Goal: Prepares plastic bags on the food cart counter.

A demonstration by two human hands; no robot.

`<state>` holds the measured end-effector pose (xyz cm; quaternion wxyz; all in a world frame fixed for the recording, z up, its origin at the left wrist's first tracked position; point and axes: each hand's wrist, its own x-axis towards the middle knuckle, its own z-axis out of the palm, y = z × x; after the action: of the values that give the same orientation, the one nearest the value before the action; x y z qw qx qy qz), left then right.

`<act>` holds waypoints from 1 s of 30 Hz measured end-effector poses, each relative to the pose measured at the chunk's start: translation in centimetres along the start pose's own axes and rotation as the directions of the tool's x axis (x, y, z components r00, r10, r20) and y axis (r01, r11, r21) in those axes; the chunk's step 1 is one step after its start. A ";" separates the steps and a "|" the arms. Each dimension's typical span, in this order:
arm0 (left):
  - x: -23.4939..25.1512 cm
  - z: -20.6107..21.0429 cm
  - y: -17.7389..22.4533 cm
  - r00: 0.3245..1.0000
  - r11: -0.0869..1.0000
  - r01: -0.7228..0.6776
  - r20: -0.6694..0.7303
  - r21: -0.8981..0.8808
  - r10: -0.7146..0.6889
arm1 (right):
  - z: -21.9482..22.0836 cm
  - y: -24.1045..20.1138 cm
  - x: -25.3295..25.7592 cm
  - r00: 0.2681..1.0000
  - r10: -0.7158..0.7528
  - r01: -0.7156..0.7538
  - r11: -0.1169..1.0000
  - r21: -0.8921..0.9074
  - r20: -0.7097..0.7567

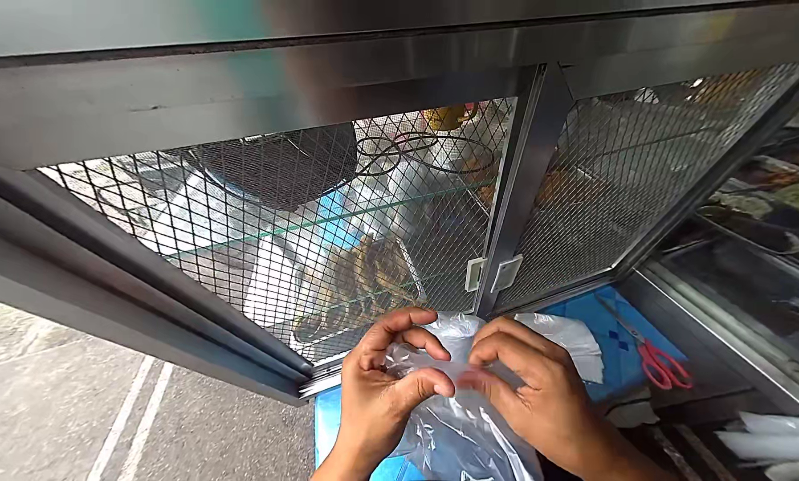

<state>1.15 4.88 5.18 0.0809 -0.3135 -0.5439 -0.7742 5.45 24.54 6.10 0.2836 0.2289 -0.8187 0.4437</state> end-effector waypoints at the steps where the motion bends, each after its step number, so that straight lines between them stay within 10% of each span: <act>1: 0.0 0.0 0.0 1.000 1.000 0.014 0.023 -0.011 -0.014 | 0.0 0.1 0.0 1.000 0.006 -0.006 1.000 0.008 -0.010; 7: -0.3 0.0 -0.1 0.991 0.997 0.040 0.126 0.069 -0.049 | -0.3 0.2 -0.2 1.000 -0.002 0.002 1.000 -0.008 -0.009; 16: -0.6 0.9 0.0 0.988 0.992 0.102 -0.111 -0.068 -0.109 | 0.3 0.3 -0.8 0.994 0.042 -0.033 0.996 0.081 -0.103; 30: -1.8 0.7 -2.0 0.962 0.895 0.272 0.090 -0.352 -0.257 | 0.0 1.3 -1.3 0.984 0.145 -0.100 0.930 0.355 -0.102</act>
<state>1.89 5.89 2.66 -0.0953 -0.2620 -0.4314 -0.8580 5.57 25.36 4.49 0.2617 0.1952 -0.7203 0.6120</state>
